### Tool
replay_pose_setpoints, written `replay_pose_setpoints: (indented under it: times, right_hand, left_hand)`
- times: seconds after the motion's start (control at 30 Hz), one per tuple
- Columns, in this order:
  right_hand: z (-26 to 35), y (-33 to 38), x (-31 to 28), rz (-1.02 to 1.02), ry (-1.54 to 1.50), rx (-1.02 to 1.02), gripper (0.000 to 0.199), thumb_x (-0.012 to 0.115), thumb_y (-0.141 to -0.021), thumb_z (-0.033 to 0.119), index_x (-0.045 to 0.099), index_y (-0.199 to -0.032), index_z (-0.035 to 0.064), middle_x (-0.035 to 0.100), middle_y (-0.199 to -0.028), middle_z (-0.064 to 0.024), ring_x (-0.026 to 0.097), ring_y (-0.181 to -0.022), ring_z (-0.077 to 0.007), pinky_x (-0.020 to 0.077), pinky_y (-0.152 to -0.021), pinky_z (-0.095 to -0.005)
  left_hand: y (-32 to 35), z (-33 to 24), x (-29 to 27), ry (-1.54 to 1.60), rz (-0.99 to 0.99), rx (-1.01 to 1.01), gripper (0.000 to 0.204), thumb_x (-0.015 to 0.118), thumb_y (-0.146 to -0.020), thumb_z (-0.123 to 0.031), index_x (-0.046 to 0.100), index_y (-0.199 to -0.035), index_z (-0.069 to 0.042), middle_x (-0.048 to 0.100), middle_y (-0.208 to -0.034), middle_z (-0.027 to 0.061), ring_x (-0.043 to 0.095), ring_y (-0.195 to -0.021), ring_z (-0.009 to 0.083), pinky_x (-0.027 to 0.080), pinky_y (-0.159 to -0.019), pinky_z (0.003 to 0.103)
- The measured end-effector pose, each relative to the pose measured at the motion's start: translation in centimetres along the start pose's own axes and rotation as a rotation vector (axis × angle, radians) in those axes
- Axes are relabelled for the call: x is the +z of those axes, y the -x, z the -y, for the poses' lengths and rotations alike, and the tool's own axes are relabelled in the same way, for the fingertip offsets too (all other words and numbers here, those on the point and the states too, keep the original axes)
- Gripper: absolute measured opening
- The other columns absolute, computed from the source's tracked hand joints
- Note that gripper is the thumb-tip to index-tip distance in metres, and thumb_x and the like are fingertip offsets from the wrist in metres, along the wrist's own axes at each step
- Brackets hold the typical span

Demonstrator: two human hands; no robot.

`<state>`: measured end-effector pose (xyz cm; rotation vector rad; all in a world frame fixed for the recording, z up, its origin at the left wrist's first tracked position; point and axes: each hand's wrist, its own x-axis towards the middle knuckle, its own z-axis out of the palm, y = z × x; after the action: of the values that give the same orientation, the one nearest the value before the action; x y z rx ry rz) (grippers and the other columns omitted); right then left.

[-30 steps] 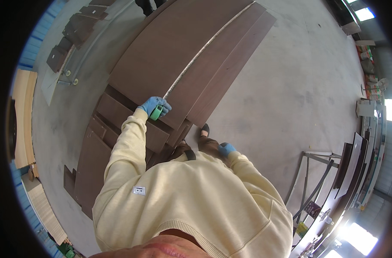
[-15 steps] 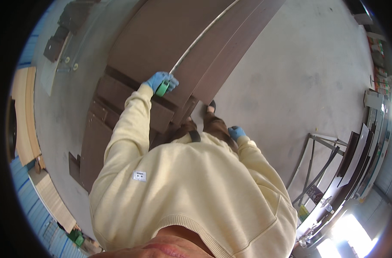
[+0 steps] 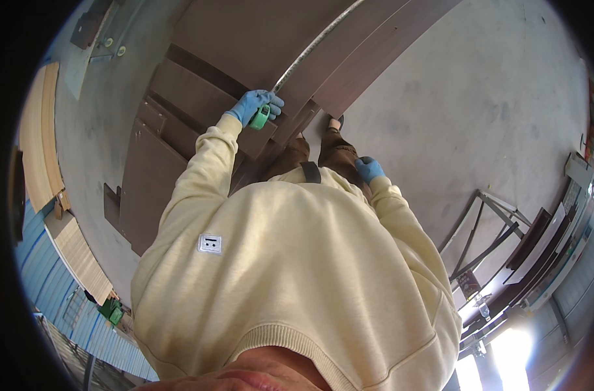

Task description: The person measures a stack of brown panels with a tape measure, then wipes each panel with a cloth after applying liquid from a bottle. They flip panels to clean both sides and place cleaned panels onto a stack.

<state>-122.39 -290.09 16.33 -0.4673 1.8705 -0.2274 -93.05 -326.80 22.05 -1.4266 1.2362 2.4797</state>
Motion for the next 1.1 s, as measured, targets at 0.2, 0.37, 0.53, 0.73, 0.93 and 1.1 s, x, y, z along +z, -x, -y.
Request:
replay_pose_setpoints:
  times: [0.2, 0.37, 0.53, 0.73, 0.93, 1.1]
  right_hand:
    - [0.0, -0.5, 0.2, 0.022, 0.066, 0.027, 0.052, 0.060, -0.096, 0.043, 0.071, -0.129, 0.0045, 0.073, -0.125, -0.0224, 0.067, -0.121, -0.0366, 0.0501, -0.105, -0.0436]
    - [0.4, -0.9, 0.5, 0.024, 0.079, 0.009, 0.053, 0.059, -0.096, 0.044, 0.071, -0.129, 0.0042, 0.072, -0.125, -0.0228, 0.067, -0.122, -0.0380, 0.0494, -0.106, -0.0442]
    - [0.6, -1.0, 1.0, 0.025, 0.064, -0.005, 0.051, 0.059, -0.096, 0.043, 0.071, -0.128, 0.0043, 0.073, -0.124, -0.0230, 0.067, -0.121, -0.0376, 0.0499, -0.105, -0.0434]
    - [0.8, -1.0, 1.5, 0.044, 0.046, 0.008, 0.050, 0.060, -0.096, 0.042, 0.071, -0.128, 0.0047, 0.073, -0.123, -0.0227, 0.068, -0.120, -0.0370, 0.0508, -0.104, -0.0433]
    - [1.8, -0.6, 1.9, 0.025, 0.067, -0.010, 0.050, 0.061, -0.097, 0.042, 0.070, -0.129, 0.0046, 0.073, -0.124, -0.0223, 0.068, -0.120, -0.0370, 0.0506, -0.104, -0.0438]
    - [2.4, -0.2, 2.4, 0.024, 0.096, 0.005, 0.051, 0.060, -0.098, 0.043, 0.070, -0.130, 0.0050, 0.073, -0.125, -0.0220, 0.067, -0.121, -0.0372, 0.0503, -0.105, -0.0440]
  left_hand:
    - [0.4, -0.1, -0.4, -0.065, -0.078, -0.027, 0.037, 0.053, -0.109, -0.029, 0.070, -0.110, 0.004, 0.075, -0.095, 0.0149, 0.072, -0.081, 0.0199, 0.062, -0.075, 0.034]
    - [0.2, 0.1, -0.4, -0.016, -0.076, -0.030, 0.034, 0.052, -0.109, -0.027, 0.070, -0.109, 0.002, 0.076, -0.096, 0.0181, 0.072, -0.076, 0.0227, 0.062, -0.071, 0.035]
    - [0.2, -0.1, -0.3, -0.023, -0.058, -0.036, 0.034, 0.053, -0.109, -0.027, 0.070, -0.110, 0.003, 0.076, -0.095, 0.0170, 0.072, -0.077, 0.0217, 0.062, -0.072, 0.034]
    - [0.4, -0.2, -0.4, -0.032, -0.044, -0.036, 0.034, 0.055, -0.107, -0.027, 0.072, -0.109, 0.003, 0.075, -0.094, 0.0143, 0.072, -0.078, 0.0190, 0.062, -0.074, 0.033]
    - [-0.1, 0.1, -0.7, -0.026, -0.030, -0.032, 0.032, 0.055, -0.108, -0.024, 0.072, -0.108, 0.003, 0.075, -0.093, 0.0135, 0.072, -0.079, 0.0186, 0.062, -0.074, 0.032]
    - [0.1, 0.3, -0.5, -0.027, -0.011, 0.022, 0.030, 0.055, -0.108, -0.022, 0.072, -0.108, 0.002, 0.075, -0.096, 0.0117, 0.072, -0.082, 0.0180, 0.062, -0.075, 0.032]
